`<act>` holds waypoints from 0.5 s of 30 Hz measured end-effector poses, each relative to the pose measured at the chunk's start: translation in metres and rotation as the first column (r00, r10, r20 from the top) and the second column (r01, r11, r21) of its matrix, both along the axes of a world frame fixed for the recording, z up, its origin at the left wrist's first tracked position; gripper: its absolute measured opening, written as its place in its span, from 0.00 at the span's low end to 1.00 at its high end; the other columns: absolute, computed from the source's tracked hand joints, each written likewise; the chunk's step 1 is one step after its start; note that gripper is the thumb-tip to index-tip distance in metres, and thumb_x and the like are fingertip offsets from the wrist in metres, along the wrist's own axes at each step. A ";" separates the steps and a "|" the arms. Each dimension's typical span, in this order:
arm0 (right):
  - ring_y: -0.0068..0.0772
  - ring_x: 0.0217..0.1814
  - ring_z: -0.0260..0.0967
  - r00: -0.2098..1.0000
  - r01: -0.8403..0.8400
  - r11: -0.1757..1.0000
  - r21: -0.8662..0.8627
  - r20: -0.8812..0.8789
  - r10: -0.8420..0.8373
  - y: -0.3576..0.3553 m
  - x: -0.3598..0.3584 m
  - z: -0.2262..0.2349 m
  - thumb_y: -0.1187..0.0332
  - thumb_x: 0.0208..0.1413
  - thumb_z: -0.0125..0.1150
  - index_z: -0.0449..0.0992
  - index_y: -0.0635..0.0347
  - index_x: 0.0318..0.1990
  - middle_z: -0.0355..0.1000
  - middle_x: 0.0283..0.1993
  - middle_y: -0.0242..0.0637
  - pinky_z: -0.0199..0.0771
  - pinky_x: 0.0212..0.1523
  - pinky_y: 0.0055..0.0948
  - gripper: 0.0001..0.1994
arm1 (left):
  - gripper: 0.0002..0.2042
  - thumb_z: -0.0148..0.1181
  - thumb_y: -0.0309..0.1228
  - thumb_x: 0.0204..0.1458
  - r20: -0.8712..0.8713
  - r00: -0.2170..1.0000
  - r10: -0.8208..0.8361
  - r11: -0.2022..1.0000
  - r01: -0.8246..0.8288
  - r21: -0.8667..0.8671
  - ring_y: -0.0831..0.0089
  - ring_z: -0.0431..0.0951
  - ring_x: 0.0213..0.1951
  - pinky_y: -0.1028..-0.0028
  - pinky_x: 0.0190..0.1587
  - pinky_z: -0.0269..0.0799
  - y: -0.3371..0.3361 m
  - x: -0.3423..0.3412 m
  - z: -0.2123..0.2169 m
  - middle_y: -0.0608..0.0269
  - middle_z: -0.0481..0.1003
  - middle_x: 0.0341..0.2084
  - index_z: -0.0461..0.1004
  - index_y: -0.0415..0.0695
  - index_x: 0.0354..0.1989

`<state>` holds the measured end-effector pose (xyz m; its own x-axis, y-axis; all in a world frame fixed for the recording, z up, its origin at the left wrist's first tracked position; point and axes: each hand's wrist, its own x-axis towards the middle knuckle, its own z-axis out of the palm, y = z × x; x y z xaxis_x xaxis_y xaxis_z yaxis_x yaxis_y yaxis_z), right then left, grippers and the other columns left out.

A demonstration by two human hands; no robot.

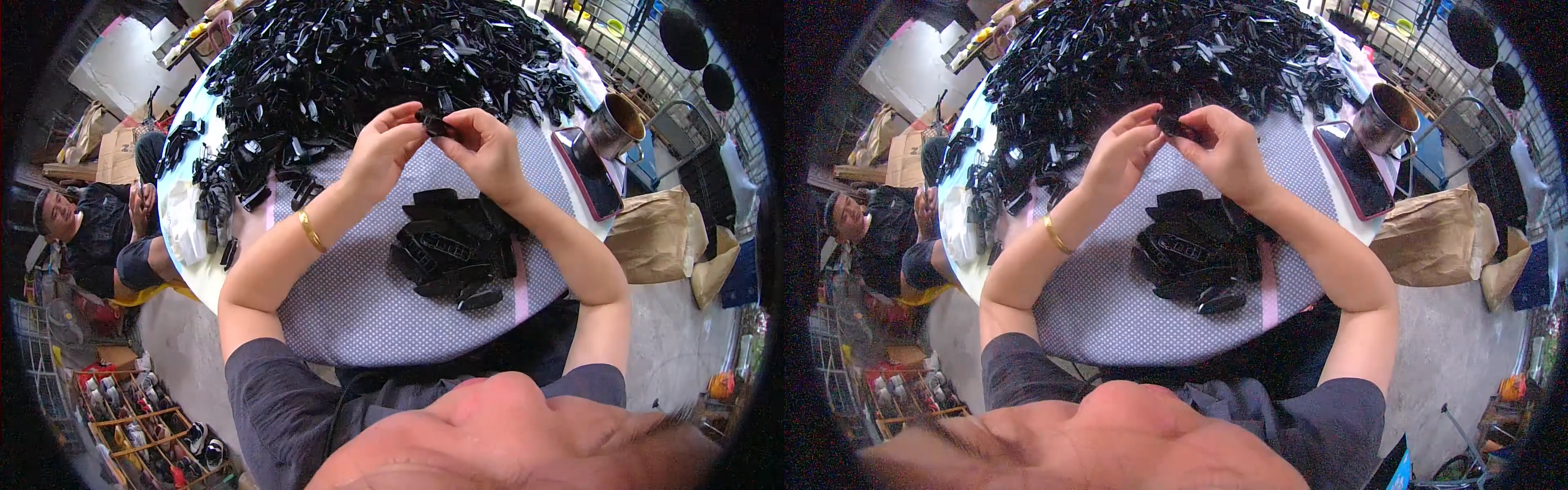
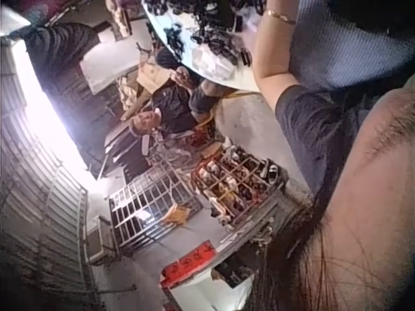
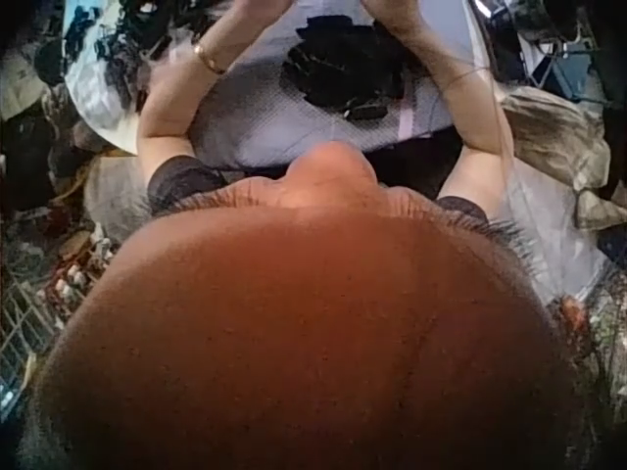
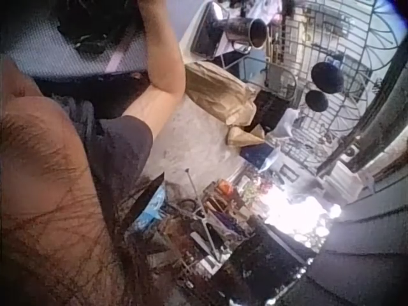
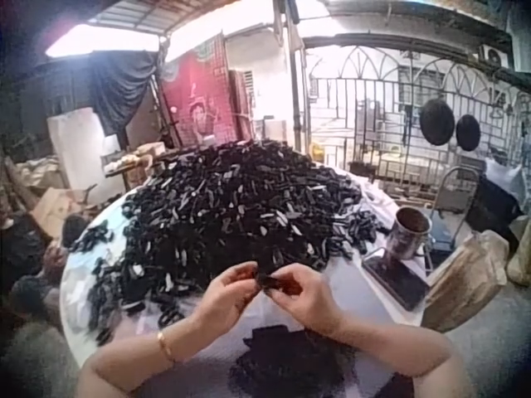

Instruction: Inspecting and sorting small black plastic components on a table in a workshop area.

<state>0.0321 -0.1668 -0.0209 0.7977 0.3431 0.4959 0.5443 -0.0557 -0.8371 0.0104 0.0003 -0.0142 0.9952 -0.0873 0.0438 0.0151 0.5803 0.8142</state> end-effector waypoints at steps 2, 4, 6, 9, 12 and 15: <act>0.21 0.35 0.70 0.998 0.014 1.000 0.011 0.055 -0.015 0.000 0.000 0.000 0.79 0.45 0.60 0.69 0.68 0.39 0.71 0.34 0.35 0.72 0.39 0.20 0.11 | 0.16 0.56 0.20 0.45 -0.004 1.000 0.001 1.000 -0.001 0.013 0.75 0.72 0.38 0.79 0.42 0.69 -0.004 -0.005 0.002 0.59 0.70 0.38 0.67 0.34 0.45; 0.22 0.37 0.70 0.999 -0.030 0.999 0.012 0.037 0.029 -0.002 -0.003 0.002 0.81 0.45 0.60 0.69 0.67 0.39 0.72 0.35 0.36 0.72 0.40 0.21 0.11 | 0.16 0.56 0.20 0.45 -0.007 1.000 0.004 1.000 -0.003 0.025 0.76 0.72 0.38 0.79 0.42 0.69 -0.005 -0.007 0.003 0.60 0.71 0.36 0.67 0.34 0.44; 0.23 0.37 0.70 0.997 -0.044 0.999 0.005 0.062 0.043 -0.002 -0.005 0.002 0.80 0.45 0.60 0.70 0.67 0.39 0.72 0.36 0.37 0.72 0.40 0.21 0.11 | 0.15 0.54 0.22 0.48 0.103 0.995 0.003 0.960 -0.031 0.278 0.76 0.72 0.39 0.77 0.45 0.68 -0.004 -0.007 0.002 0.60 0.72 0.37 0.66 0.33 0.46; 0.22 0.37 0.71 0.993 -0.039 0.999 -0.020 0.113 0.041 -0.002 -0.005 0.002 0.79 0.46 0.60 0.70 0.68 0.39 0.72 0.35 0.37 0.73 0.39 0.20 0.11 | 0.15 0.53 0.24 0.50 0.207 0.978 0.001 0.823 -0.119 0.555 0.77 0.72 0.39 0.79 0.44 0.68 -0.001 -0.007 0.009 0.60 0.72 0.37 0.67 0.33 0.46; 0.22 0.36 0.71 0.999 -0.006 1.000 0.020 0.037 0.005 -0.001 -0.009 0.010 0.77 0.46 0.61 0.71 0.68 0.39 0.73 0.33 0.36 0.73 0.37 0.20 0.12 | 0.14 0.52 0.25 0.51 0.185 0.983 0.005 0.861 -0.099 0.498 0.78 0.72 0.38 0.79 0.44 0.68 -0.002 -0.009 0.008 0.60 0.73 0.37 0.68 0.34 0.46; 0.21 0.34 0.71 0.998 0.026 0.998 0.055 -0.062 -0.023 -0.003 -0.008 0.015 0.76 0.47 0.61 0.72 0.68 0.39 0.74 0.31 0.35 0.72 0.35 0.18 0.11 | 0.14 0.51 0.23 0.50 0.206 0.978 0.008 0.879 -0.105 0.464 0.78 0.72 0.38 0.79 0.43 0.69 -0.005 -0.011 0.013 0.61 0.73 0.37 0.68 0.34 0.47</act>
